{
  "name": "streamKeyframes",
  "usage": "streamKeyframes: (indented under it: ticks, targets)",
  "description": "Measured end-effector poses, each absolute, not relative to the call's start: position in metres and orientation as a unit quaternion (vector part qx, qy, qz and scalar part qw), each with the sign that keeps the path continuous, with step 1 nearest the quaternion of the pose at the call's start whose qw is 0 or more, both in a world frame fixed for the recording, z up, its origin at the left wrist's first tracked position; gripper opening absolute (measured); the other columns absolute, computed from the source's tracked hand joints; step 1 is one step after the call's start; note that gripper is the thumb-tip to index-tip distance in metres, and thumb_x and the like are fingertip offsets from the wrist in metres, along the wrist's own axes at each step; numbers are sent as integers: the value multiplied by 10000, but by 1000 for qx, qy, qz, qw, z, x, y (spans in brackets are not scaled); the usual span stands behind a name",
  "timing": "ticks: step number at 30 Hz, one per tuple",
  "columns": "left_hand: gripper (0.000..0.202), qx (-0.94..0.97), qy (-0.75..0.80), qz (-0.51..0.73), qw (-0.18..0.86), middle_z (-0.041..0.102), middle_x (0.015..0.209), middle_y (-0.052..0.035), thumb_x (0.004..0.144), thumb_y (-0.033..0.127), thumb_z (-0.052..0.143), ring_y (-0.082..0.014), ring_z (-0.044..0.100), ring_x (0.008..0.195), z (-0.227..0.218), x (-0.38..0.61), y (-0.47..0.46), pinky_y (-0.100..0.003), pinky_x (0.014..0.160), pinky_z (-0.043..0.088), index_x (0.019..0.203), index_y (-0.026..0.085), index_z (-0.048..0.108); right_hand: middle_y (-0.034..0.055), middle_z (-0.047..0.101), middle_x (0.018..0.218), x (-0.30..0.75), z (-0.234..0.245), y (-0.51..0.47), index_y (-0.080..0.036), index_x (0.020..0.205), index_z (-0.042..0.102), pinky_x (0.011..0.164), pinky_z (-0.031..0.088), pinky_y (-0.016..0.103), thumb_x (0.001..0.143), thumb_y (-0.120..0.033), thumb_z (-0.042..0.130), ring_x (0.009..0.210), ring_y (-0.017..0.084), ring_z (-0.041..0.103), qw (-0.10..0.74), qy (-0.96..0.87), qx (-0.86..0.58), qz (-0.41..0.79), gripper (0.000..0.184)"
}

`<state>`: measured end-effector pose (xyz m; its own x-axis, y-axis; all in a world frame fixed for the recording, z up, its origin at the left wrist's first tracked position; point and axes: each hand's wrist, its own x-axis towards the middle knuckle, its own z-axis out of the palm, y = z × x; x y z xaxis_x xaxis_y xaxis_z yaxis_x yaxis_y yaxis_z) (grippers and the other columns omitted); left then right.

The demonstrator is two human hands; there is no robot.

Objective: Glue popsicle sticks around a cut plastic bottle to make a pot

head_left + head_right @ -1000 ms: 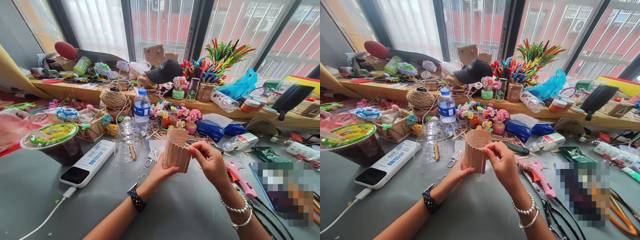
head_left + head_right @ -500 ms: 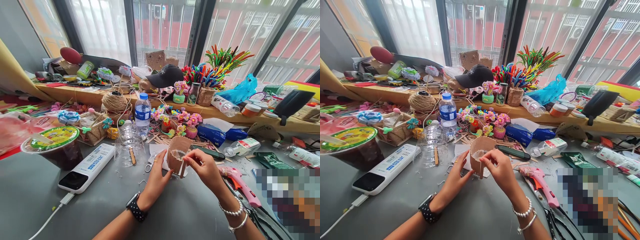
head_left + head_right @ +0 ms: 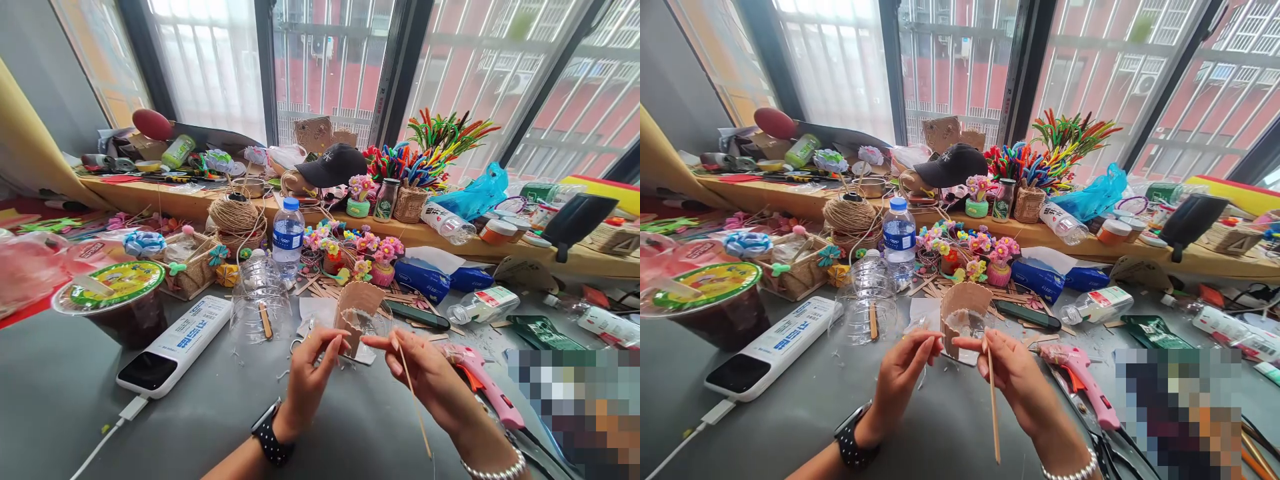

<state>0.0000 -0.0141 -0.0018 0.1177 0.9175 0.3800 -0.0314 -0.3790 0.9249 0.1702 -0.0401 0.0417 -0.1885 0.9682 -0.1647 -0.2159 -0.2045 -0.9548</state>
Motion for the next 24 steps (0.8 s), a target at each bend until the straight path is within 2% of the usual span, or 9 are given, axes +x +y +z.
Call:
streamKeyframes:
  ticks: [3, 8, 11, 15, 20, 22, 24]
  targets:
    - [217, 609, 333, 514, 504, 611, 647, -32, 816, 322, 490, -134, 545, 561, 0, 4, -18, -246, 545, 453, 813, 160, 634, 5, 542, 589, 170, 33, -55, -168, 652, 574, 496, 276, 211, 780, -435, 492, 513, 76, 312, 470, -382, -439, 664, 307]
    - [243, 579, 333, 450, 593, 659, 723, -58, 756, 344, 575, -163, 610, 619, -4, 12, -22, -274, 608, 490, 880, 141, 626, -9, 523, 594, 171, 15, -67, -180, 660, 525, 512, 283, 221, 755, -446, 522, 509, 82, 336, 499, -349, -450, 653, 282]
    - [279, 564, 344, 427, 617, 666, 737, -65, 749, 359, 581, -167, 620, 634, -7, 16, -23, -278, 627, 493, 909, 135, 622, 6, 550, 644, 172, 8, -68, -185, 663, 505, 517, 289, 229, 738, -481, 523, 518, 90, 361, 506, -363, -457, 635, 305]
    - [289, 560, 344, 397, 641, 666, 714, -72, 754, 384, 566, -159, 614, 605, -8, 17, -23, -267, 601, 490, 838, 118, 640, 18, 568, 634, 173, 3, -67, -191, 644, 479, 502, 282, 233, 732, -526, 499, 510, 99, 386, 494, -400, -463, 618, 347]
    - [290, 547, 346, 382, 659, 649, 708, -68, 758, 379, 557, -141, 603, 593, -8, 16, -20, -251, 591, 483, 795, 102, 633, 0, 581, 622, 175, -4, -67, -199, 630, 479, 511, 305, 234, 753, -501, 485, 477, 90, 387, 471, -472, -467, 581, 327]
    - [285, 544, 342, 373, 669, 638, 698, -62, 754, 377, 559, -142, 604, 599, -9, 17, -19, -251, 590, 481, 774, 100, 623, 1, 580, 617, 175, -4, -67, -204, 634, 495, 531, 330, 236, 769, -482, 473, 538, 116, 469, 455, -506, -476, 557, 310]
    - [272, 537, 344, 364, 679, 625, 666, -48, 744, 370, 565, -141, 602, 584, -10, 17, -18, -250, 573, 478, 748, 101, 603, 16, 591, 632, 176, -2, -68, -206, 633, 512, 581, 370, 242, 775, -477, 464, 717, 170, 561, 437, -540, -484, 532, 310]
